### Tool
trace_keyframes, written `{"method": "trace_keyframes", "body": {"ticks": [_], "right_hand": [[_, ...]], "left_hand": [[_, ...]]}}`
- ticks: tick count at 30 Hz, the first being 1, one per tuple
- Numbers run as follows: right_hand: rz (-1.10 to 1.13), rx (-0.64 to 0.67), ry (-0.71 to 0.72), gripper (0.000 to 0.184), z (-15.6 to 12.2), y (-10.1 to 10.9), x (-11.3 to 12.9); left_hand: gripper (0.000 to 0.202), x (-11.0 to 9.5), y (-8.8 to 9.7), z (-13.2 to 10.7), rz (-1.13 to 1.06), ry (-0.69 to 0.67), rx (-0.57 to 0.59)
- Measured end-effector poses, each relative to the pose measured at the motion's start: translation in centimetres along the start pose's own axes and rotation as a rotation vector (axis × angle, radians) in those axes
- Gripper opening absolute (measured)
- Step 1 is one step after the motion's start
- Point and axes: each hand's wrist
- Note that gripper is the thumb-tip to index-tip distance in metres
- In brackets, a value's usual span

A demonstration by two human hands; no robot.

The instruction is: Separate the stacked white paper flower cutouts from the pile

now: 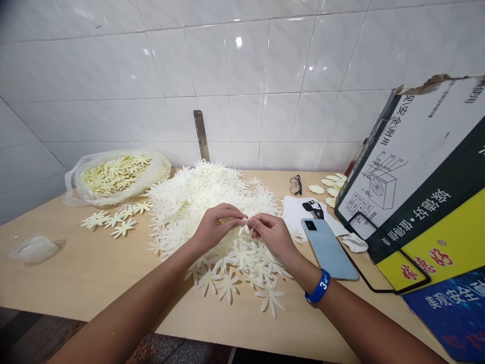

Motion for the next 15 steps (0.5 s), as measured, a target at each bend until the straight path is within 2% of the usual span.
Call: {"method": "trace_keyframes", "body": {"ticks": [3, 8, 12, 15], "right_hand": [[0.026, 0.011, 0.003, 0.033, 0.1, 0.1, -0.1], [0.035, -0.021, -0.006, 0.033, 0.3, 0.2, -0.1], [0.083, -0.044, -0.06, 0.034, 0.3, 0.3, -0.2], [0.101, -0.056, -0.088, 0.033, 0.4, 0.4, -0.3]], "left_hand": [[0.013, -0.2, 0.2, 0.1, -0.124, 0.148, -0.059], [0.021, 0.2, 0.8, 0.7, -0.338, 0.423, -0.261], [0.025, 0.5, 1.5, 1.2, -0.495, 0.551, -0.297], [0.038, 0.6, 1.7, 1.2, -0.498, 0.569, -0.287]]}}
Point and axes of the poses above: each hand's wrist, its own z-axis towards the middle knuckle, its own y-axis out of the back of the hand, x = y × z, and after that the axes turned 8 degrees about -x, right-handed
